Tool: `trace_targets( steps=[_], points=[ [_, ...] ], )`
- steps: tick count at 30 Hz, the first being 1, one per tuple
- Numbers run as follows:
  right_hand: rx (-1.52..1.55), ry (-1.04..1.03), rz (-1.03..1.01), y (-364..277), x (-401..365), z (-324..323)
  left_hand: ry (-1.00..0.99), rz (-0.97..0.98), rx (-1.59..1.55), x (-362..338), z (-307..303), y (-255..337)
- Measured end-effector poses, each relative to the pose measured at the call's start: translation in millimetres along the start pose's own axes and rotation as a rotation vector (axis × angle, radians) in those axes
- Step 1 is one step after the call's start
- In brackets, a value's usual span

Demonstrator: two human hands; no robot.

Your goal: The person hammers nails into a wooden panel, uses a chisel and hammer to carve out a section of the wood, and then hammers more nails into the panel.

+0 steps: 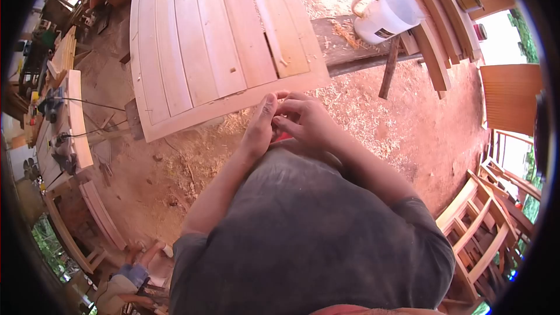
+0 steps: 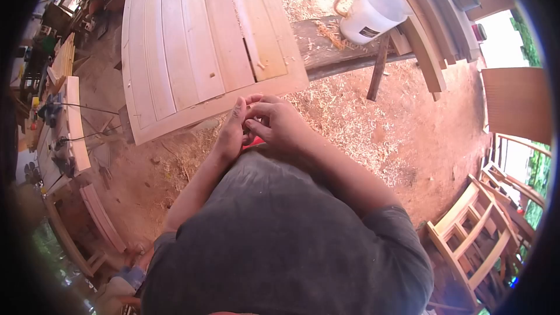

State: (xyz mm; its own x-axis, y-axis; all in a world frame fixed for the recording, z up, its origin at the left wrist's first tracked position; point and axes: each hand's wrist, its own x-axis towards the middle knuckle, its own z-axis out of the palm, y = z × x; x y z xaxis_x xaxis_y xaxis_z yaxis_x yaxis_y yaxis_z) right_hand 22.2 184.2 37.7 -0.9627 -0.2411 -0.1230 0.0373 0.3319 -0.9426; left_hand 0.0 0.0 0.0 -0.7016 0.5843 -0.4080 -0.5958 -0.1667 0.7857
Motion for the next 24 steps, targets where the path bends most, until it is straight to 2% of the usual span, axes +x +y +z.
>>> trace_targets(
  steps=[2,3,5,8,11,12,15,19,22,24],
  points=[
    [-0.074,0.033,-0.202,12.8,11.0,12.7,0.042,-0.025,0.098,-7.3,-7.3,15.0],
    [-0.080,0.009,-0.120,28.1,-39.0,-44.1,0.051,-0.109,0.020,8.3,66.2,-13.4],
    [-0.039,0.023,-0.140,37.3,-36.9,-53.9,0.112,-0.171,0.030,21.0,81.3,-9.0],
    [-0.030,-0.088,0.132,37.0,-35.0,-84.0,0.006,-0.196,-0.128,47.6,75.0,-30.3],
    [0.055,-0.104,0.105,28.8,-32.7,-105.3,-0.006,-0.212,-0.189,64.5,92.4,-27.1],
    [0.169,-0.117,0.096,35.3,-31.4,-105.3,-0.016,-0.220,-0.157,66.5,94.4,-24.6],
    [0.252,0.026,0.099,37.3,-33.7,-107.2,-0.118,-0.186,-0.194,74.6,86.5,-16.4],
    [0.274,0.157,0.217,22.3,-28.0,-94.7,-0.098,-0.265,-0.173,72.0,68.6,0.1],
    [0.316,0.277,0.222,18.2,-26.1,-72.6,-0.188,-0.230,0.179,65.3,40.7,17.9],
    [0.315,0.317,0.246,18.3,-26.5,-58.5,-0.223,-0.253,0.167,64.8,26.5,24.7]
  ],
)
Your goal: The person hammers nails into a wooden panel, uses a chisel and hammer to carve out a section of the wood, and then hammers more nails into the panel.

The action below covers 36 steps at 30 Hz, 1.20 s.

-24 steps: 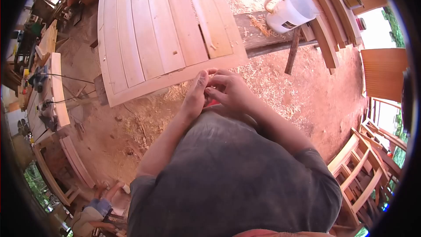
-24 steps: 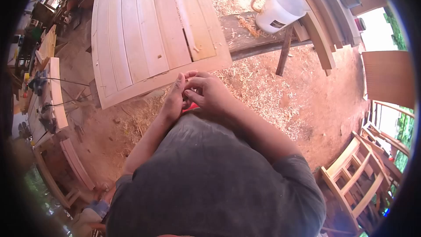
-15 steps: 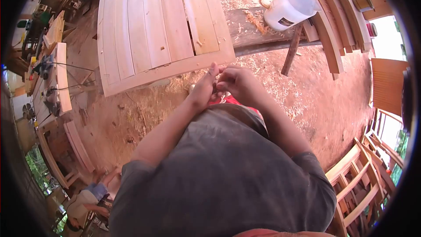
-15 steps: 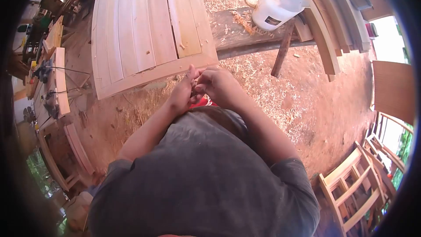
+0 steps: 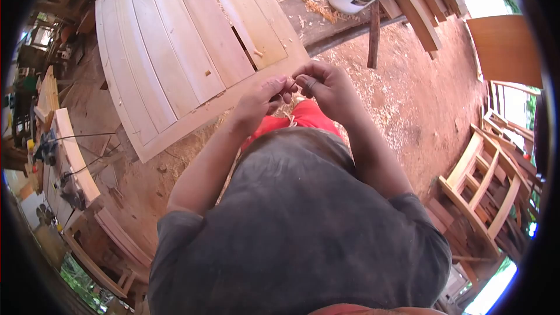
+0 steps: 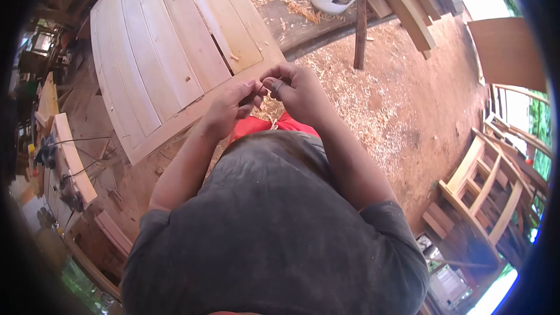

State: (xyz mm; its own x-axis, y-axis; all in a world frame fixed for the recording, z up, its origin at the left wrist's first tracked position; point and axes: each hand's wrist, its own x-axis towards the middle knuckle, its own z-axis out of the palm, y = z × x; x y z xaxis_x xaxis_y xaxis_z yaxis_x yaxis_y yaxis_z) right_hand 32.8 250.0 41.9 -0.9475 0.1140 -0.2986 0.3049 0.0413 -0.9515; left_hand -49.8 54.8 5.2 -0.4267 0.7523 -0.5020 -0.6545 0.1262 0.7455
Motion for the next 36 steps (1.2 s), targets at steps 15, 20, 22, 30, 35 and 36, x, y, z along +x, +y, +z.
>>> trace_targets(
  steps=[15,20,22,30,35,36],
  points=[
    [-0.916,0.600,-0.175,56.6,47.5,-149.5,0.510,0.645,0.566,33.2,-48.0,33.8],
    [-0.754,0.616,0.085,139.1,79.5,-232.5,0.704,0.571,0.749,74.0,-44.9,28.6],
    [-0.414,0.511,0.220,148.5,86.8,-241.1,0.728,0.507,0.836,76.5,-41.6,30.7],
    [-0.027,0.631,0.221,128.0,109.9,-239.5,0.701,0.539,0.840,79.5,-46.3,20.6],
    [-0.032,0.589,0.138,107.0,77.6,-253.9,0.660,0.580,0.792,81.2,-51.4,18.3],
    [-0.057,0.622,0.123,99.9,71.6,-253.0,0.663,0.585,0.803,80.6,-52.9,19.1]
  ],
)
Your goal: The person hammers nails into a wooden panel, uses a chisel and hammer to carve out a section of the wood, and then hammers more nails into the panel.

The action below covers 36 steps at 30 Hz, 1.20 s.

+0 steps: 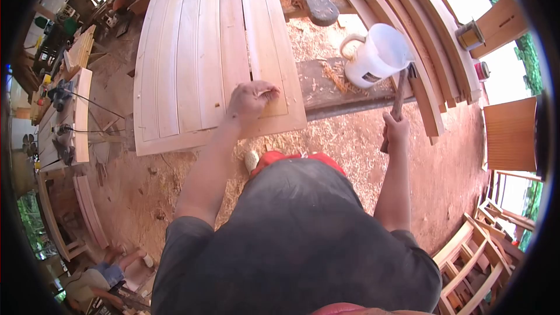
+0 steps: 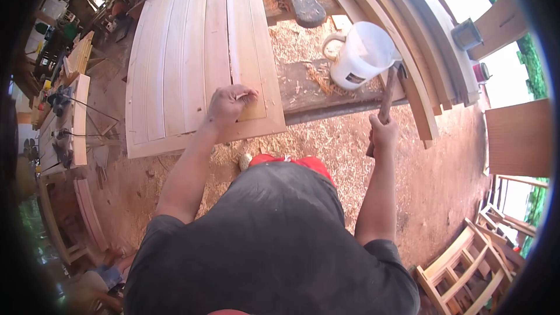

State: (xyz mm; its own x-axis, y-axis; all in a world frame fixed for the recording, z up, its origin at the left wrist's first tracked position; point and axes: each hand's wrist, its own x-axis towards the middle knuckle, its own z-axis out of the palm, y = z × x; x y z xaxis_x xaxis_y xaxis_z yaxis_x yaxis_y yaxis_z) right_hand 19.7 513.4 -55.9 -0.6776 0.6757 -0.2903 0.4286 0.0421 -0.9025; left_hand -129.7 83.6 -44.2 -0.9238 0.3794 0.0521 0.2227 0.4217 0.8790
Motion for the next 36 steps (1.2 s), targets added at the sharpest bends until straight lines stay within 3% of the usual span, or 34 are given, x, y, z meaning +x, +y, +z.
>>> trace_targets(
  steps=[7,9,11,14,16,19,22,27,32,36],
  points=[
    [-0.129,0.300,-0.298,-48.8,-33.3,-38.4,0.025,0.169,0.123,0.3,-9.8,12.8],
    [-0.189,0.477,-0.363,-68.5,-63.3,-32.8,0.005,0.092,0.155,-3.3,-12.1,14.7],
    [-0.059,0.431,-0.481,-88.1,-91.3,-17.6,0.022,0.092,0.142,-7.2,-13.8,6.0],
    [0.315,-0.069,-0.389,-103.5,-98.6,-17.6,0.020,0.121,0.065,-1.5,-5.1,0.3],
    [0.467,-0.236,-0.322,-111.2,-116.3,2.9,0.042,0.140,-0.021,1.2,-2.2,-8.0],
    [0.351,-0.271,-0.340,-124.3,-144.6,23.1,0.013,0.029,-0.152,-2.2,-4.1,-3.3],
    [0.274,-0.363,-0.407,-114.7,-152.3,35.3,-0.018,-0.010,-0.047,-3.8,-5.6,7.8],
    [0.017,-0.507,-0.145,-118.8,-176.7,57.0,0.010,0.068,0.057,-5.4,-0.2,8.3],
    [-0.103,-0.574,-0.116,-113.6,-187.0,72.7,0.021,0.106,0.053,-6.9,0.2,2.8],
    [-0.206,-0.613,-0.210,-108.1,-182.2,75.8,-0.005,0.097,0.088,-4.5,-0.7,7.3]
  ],
)
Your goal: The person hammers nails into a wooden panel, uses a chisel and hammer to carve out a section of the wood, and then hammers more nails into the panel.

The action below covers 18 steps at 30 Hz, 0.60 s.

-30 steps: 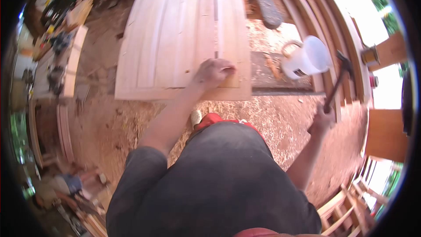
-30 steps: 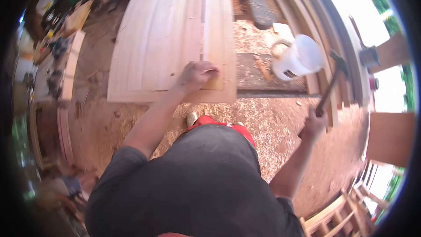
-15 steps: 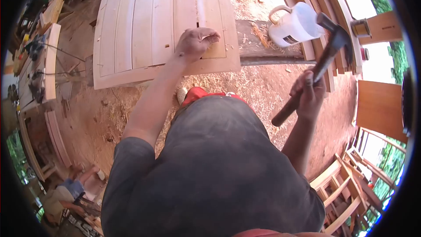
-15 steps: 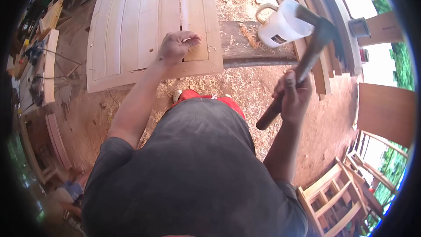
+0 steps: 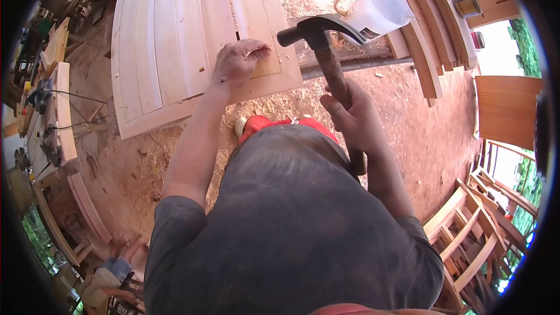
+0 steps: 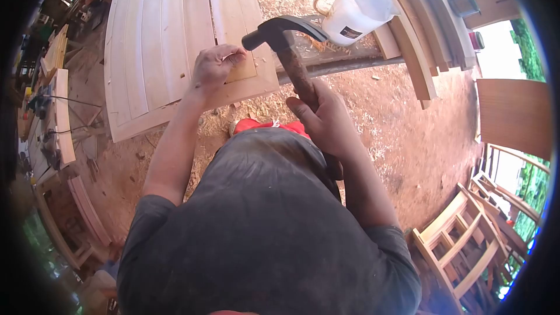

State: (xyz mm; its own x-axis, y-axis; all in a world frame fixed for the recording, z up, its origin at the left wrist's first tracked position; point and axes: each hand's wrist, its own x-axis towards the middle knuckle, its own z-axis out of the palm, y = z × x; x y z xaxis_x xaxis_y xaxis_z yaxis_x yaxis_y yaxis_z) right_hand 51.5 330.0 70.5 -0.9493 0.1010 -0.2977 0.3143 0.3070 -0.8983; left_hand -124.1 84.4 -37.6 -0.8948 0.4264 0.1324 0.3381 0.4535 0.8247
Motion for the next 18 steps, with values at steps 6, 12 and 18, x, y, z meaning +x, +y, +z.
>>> trace_targets(
  steps=[6,12,18],
  points=[
    [-0.111,-0.025,-0.001,-18.4,0.1,5.1,0.002,-0.047,0.055,-2.9,-6.1,15.3],
    [-0.111,0.014,-0.090,-35.1,-1.2,9.4,0.013,-0.045,0.003,-3.0,-4.4,10.2],
    [-0.230,0.079,-0.258,-40.3,0.4,14.9,0.037,0.047,0.011,-3.0,0.0,0.7]
  ],
)
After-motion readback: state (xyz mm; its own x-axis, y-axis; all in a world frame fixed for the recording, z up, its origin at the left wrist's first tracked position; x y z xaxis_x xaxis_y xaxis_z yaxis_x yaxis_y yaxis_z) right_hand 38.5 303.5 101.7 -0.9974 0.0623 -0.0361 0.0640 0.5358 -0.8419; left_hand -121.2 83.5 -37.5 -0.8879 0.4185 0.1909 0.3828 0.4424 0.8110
